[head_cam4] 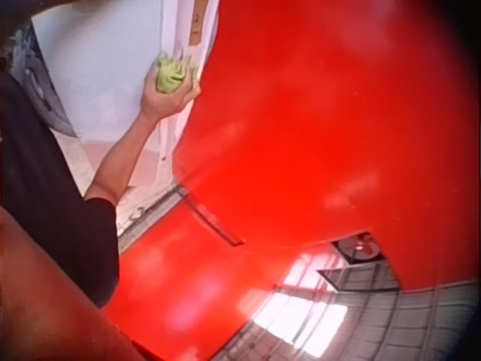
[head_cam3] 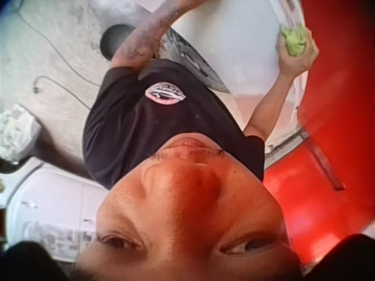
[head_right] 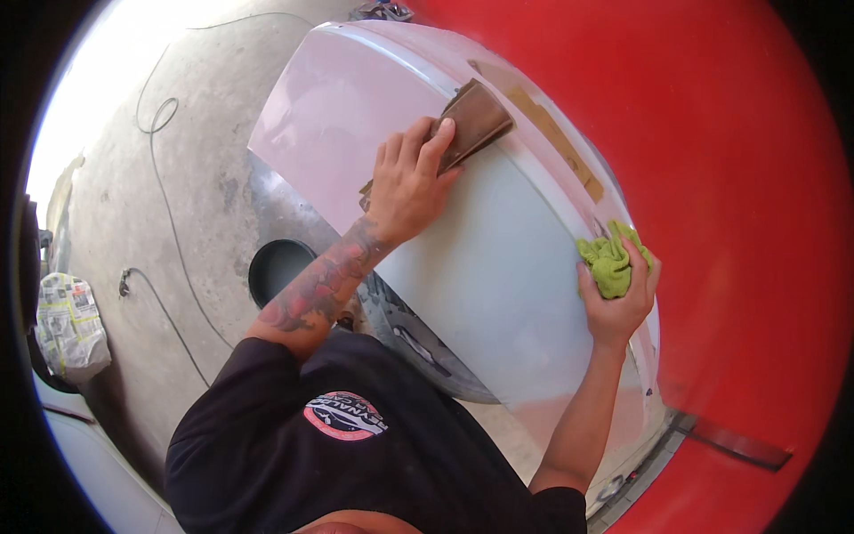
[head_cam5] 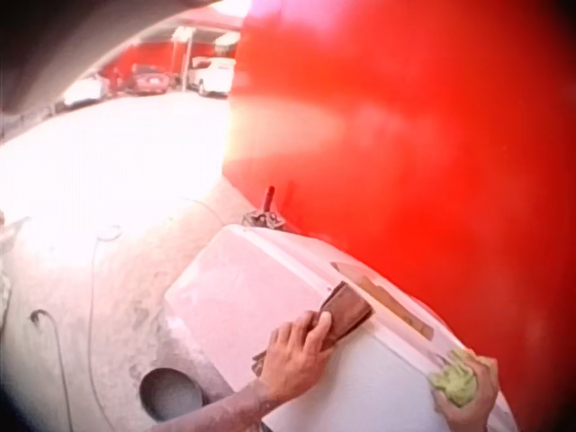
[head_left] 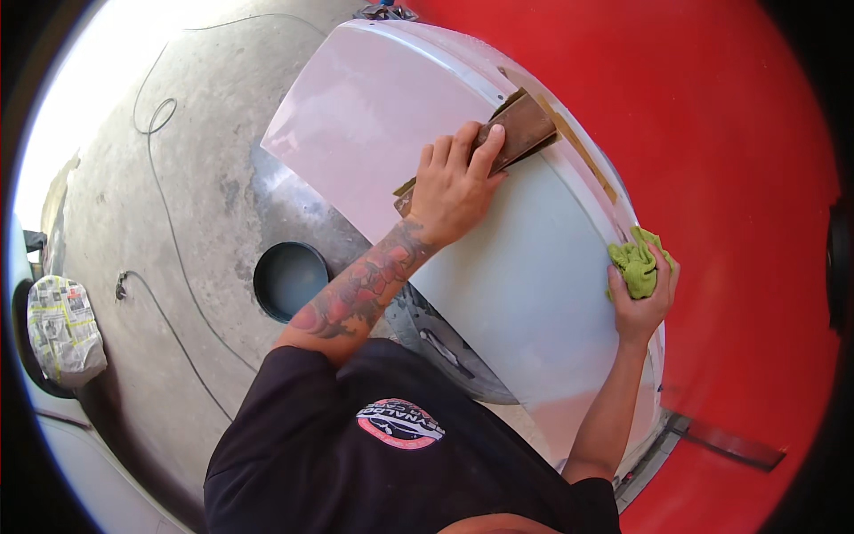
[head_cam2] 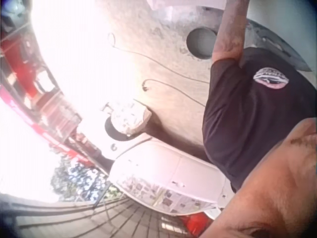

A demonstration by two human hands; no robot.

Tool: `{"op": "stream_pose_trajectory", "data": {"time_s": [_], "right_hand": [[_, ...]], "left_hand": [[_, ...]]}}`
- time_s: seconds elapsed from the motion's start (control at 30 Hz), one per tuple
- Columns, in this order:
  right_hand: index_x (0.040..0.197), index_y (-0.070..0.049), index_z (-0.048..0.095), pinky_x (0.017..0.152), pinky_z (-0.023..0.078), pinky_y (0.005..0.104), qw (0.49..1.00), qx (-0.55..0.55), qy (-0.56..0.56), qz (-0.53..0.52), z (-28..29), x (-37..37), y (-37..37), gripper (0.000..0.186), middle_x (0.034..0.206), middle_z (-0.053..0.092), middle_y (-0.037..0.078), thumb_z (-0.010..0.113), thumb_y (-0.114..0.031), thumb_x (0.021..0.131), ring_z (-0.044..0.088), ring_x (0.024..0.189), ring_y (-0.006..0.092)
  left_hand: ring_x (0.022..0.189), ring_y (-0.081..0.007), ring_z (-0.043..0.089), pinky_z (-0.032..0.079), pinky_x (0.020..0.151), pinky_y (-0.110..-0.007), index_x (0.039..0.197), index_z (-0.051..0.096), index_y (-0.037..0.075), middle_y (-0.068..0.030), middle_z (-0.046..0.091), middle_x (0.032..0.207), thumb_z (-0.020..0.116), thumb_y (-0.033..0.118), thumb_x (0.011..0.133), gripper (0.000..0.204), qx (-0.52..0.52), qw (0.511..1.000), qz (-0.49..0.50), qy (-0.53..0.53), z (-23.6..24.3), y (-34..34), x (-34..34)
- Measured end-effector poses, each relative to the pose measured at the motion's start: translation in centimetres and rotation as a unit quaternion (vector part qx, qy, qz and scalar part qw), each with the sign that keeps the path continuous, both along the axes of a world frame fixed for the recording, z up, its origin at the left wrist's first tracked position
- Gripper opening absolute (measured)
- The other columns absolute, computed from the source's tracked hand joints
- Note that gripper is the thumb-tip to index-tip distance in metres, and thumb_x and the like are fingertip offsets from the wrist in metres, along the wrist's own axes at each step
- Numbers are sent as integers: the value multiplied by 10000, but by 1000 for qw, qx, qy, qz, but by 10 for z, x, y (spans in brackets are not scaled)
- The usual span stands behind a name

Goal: Sanding a car body part using a sanding block and water for surface preparation.

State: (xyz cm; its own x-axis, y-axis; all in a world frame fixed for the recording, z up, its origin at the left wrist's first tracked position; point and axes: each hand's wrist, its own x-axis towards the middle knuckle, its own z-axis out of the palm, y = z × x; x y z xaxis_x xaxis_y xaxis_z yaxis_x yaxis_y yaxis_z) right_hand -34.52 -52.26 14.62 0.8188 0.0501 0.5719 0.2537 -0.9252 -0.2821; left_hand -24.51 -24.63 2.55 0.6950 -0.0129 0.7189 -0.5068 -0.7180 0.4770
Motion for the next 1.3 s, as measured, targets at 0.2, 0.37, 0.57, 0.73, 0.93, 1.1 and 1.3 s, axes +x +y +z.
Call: {"op": "stream_pose_trajectory", "data": {"time_s": [0.2, 0.37, 0.57, 0.73, 0.93, 1.1, 1.3], "right_hand": [[1198, -42, 635, 851, 525, 384, 1000, 9, -4, 15, 1, 2, 5, 577, 1130, 565, 142, 846, -84, 663, 627, 995, 309], [1193, -36, 634, 870, 517, 387, 1000, 25, 14, -4, -2, 3, 6, 568, 1126, 565, 147, 841, -77, 665, 618, 1010, 307], [1192, -32, 633, 886, 507, 402, 1000, 13, 8, 7, 0, 1, -1, 561, 1123, 566, 150, 833, -73, 669, 609, 1021, 311], [1198, -32, 629, 889, 502, 406, 1000, 7, 16, 6, 0, 3, 7, 570, 1122, 566, 152, 832, -71, 667, 604, 1027, 318], [1198, -33, 629, 904, 495, 407, 1000, 0, 21, -13, -1, -1, 1, 569, 1120, 571, 150, 831, -79, 668, 599, 1042, 321], [1198, -23, 625, 925, 487, 415, 1000, 11, 19, -1, -2, 0, 2, 558, 1124, 577, 148, 827, -84, 681, 592, 1058, 321], [1226, -24, 617, 970, 464, 410, 999, -29, 16, -10, -4, 3, 2, 527, 1146, 583, 130, 814, -151, 753, 582, 1095, 299]], "left_hand": [[1080, -365, 572, 457, 917, -458, 1393, 465, 69, -173, 631, 1177, 678, 259, 891, 578, -25, 982, 186, 30, 20, 119, 123], [1097, -384, 561, 430, 944, -484, 1416, 470, 90, -162, 569, 1309, 710, 193, 858, 617, -62, 989, 133, 20, 6, 36, 51], [1090, -372, 550, 437, 947, -478, 1429, 456, 77, -167, 533, 1337, 754, 160, 813, 689, 16, 999, 44, -18, -13, 69, 43], [1100, -375, 557, 436, 957, -465, 1406, 461, 57, -194, 599, 1244, 679, 200, 886, 582, -62, 968, 239, 48, -20, 146, 117], [1116, -407, 539, 423, 973, -481, 1443, 441, 36, -226, 547, 1300, 697, 140, 861, 644, -9, 998, 29, 63, -42, 32, -43], [1106, -401, 535, 426, 969, -481, 1417, 445, 37, -214, 568, 1266, 689, 209, 885, 610, -77, 982, 171, 32, -55, 125, 60], [1106, -398, 553, 433, 963, -480, 1376, 493, 36, -214, 608, 1227, 667, 220, 899, 540, -98, 965, 231, 73, -60, 146, 81]]}}
